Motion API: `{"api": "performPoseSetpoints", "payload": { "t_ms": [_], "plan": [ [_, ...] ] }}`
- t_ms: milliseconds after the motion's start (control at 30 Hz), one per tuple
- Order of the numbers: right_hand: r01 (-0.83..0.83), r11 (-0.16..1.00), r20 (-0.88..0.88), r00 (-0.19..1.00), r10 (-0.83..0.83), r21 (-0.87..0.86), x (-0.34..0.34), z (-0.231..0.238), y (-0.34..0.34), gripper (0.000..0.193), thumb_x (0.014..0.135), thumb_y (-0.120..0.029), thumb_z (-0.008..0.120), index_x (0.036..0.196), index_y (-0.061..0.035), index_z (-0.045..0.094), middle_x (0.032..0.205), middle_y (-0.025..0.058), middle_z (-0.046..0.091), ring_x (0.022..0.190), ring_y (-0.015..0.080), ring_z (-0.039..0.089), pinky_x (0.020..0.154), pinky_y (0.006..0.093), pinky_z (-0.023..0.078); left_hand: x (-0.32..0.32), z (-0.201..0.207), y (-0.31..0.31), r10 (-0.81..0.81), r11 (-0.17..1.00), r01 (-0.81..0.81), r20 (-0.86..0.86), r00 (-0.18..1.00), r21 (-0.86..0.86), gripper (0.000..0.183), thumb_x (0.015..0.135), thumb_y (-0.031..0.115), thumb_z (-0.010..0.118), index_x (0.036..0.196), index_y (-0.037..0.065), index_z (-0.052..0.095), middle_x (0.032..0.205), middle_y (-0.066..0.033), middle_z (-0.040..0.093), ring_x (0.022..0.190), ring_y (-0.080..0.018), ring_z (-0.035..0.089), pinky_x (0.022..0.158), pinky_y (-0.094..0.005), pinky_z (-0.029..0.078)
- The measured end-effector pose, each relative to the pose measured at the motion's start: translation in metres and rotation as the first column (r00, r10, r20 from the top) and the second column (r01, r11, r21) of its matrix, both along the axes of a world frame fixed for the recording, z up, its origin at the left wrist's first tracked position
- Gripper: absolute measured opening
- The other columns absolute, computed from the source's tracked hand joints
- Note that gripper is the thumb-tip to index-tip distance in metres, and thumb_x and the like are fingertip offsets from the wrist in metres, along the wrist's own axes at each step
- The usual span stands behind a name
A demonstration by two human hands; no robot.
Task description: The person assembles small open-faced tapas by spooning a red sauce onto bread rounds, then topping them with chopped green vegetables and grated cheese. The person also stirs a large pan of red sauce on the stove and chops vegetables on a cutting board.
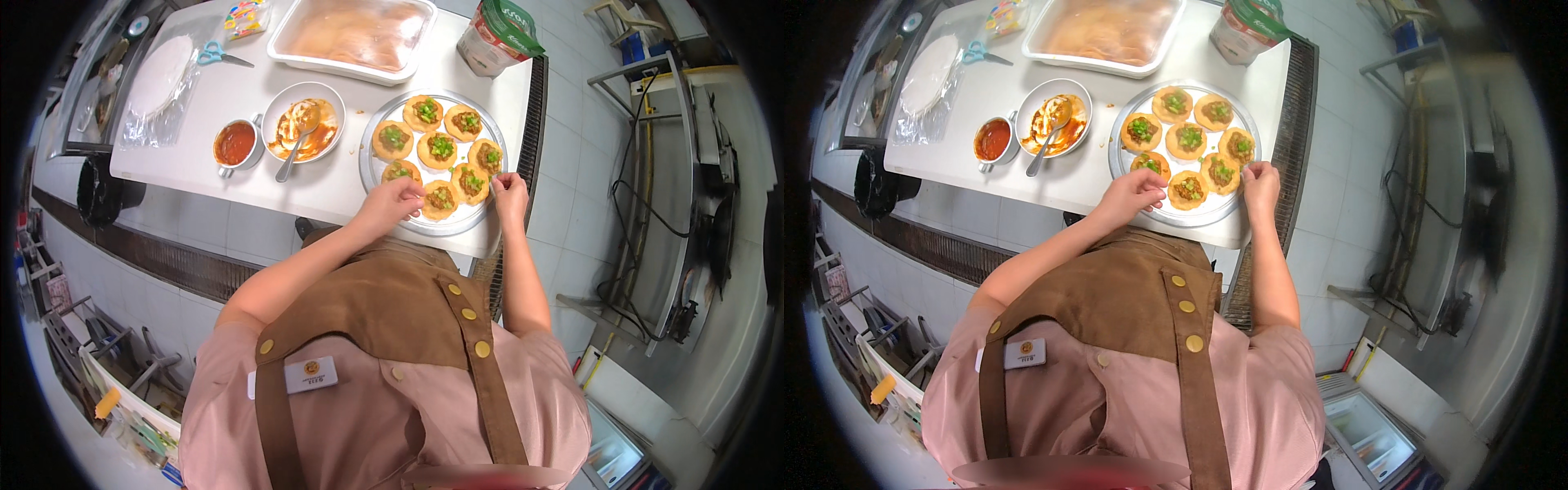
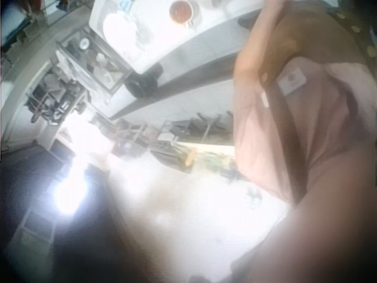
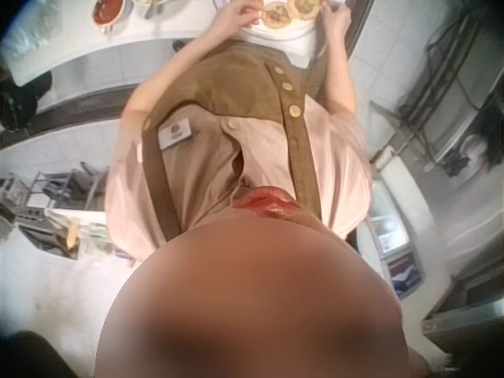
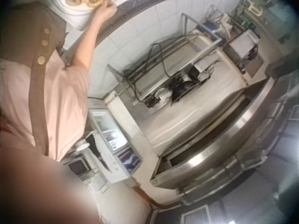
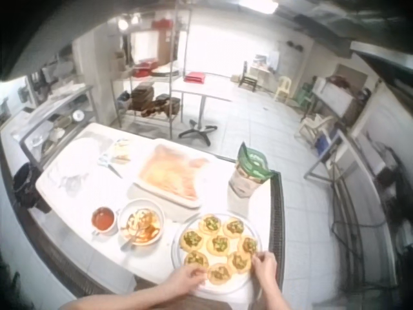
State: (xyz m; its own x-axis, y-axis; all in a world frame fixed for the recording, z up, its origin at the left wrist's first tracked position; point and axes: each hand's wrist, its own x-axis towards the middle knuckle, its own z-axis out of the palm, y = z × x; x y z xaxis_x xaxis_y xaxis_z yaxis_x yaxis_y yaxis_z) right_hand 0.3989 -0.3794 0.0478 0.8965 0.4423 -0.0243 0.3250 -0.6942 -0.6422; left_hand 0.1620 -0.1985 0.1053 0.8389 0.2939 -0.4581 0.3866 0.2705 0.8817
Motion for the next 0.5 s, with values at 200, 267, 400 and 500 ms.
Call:
{"api": "performPoseSetpoints", "payload": {
  "t_ms": [200, 267, 400, 500],
  "plan": [
    [-0.076, 0.993, 0.151, 0.984, 0.090, -0.092, -0.004, -0.008, 0.008, 0.014, 0.077, -0.006, 0.071, 0.086, 0.0003, 0.063, 0.087, 0.0175, 0.060, 0.084, 0.0332, 0.059, 0.077, 0.0413, 0.048, 0.034, -0.001, -0.020, -0.197, 0.788, 0.052, 0.172, 0.965, 0.613, 0.015, 0.081, 0.016, 0.070, 0.091, 0.006, 0.064, 0.087, -0.0111, 0.063, 0.082, -0.0289, 0.061, 0.074, -0.0385, 0.049],
    [-0.067, 0.994, 0.144, 0.987, 0.078, -0.082, -0.004, -0.006, 0.006, 0.014, 0.078, -0.007, 0.070, 0.087, 0.0004, 0.063, 0.088, 0.0174, 0.060, 0.085, 0.0332, 0.059, 0.077, 0.0414, 0.047, 0.040, -0.005, -0.024, -0.235, 0.702, 0.017, 0.210, 0.949, 0.712, 0.014, 0.081, 0.016, 0.068, 0.091, 0.007, 0.064, 0.085, -0.0114, 0.061, 0.084, -0.0309, 0.059, 0.076, -0.0404, 0.048],
    [-0.015, 1.000, 0.161, 0.987, 0.014, 0.005, 0.000, 0.005, 0.008, 0.014, 0.079, -0.008, 0.070, 0.089, 0.0002, 0.062, 0.090, 0.0172, 0.060, 0.087, 0.0327, 0.058, 0.079, 0.0414, 0.047, 0.043, -0.017, -0.029, -0.269, 0.591, -0.005, 0.203, 0.941, 0.807, 0.010, 0.084, 0.012, 0.063, 0.093, 0.009, 0.064, 0.085, -0.0110, 0.060, 0.088, -0.0323, 0.057, 0.078, -0.0416, 0.048],
    [-0.083, 0.996, 0.315, 0.946, 0.070, 0.030, 0.001, 0.015, 0.021, 0.012, 0.084, -0.009, 0.066, 0.092, -0.0007, 0.064, 0.088, 0.0147, 0.060, 0.081, 0.0298, 0.058, 0.076, 0.0401, 0.048, 0.042, -0.022, -0.028, -0.214, 0.616, 0.013, 0.152, 0.965, 0.788, 0.012, 0.085, 0.010, 0.060, 0.096, 0.009, 0.065, 0.087, -0.0113, 0.061, 0.089, -0.0316, 0.058, 0.079, -0.0414, 0.048]
  ]
}}
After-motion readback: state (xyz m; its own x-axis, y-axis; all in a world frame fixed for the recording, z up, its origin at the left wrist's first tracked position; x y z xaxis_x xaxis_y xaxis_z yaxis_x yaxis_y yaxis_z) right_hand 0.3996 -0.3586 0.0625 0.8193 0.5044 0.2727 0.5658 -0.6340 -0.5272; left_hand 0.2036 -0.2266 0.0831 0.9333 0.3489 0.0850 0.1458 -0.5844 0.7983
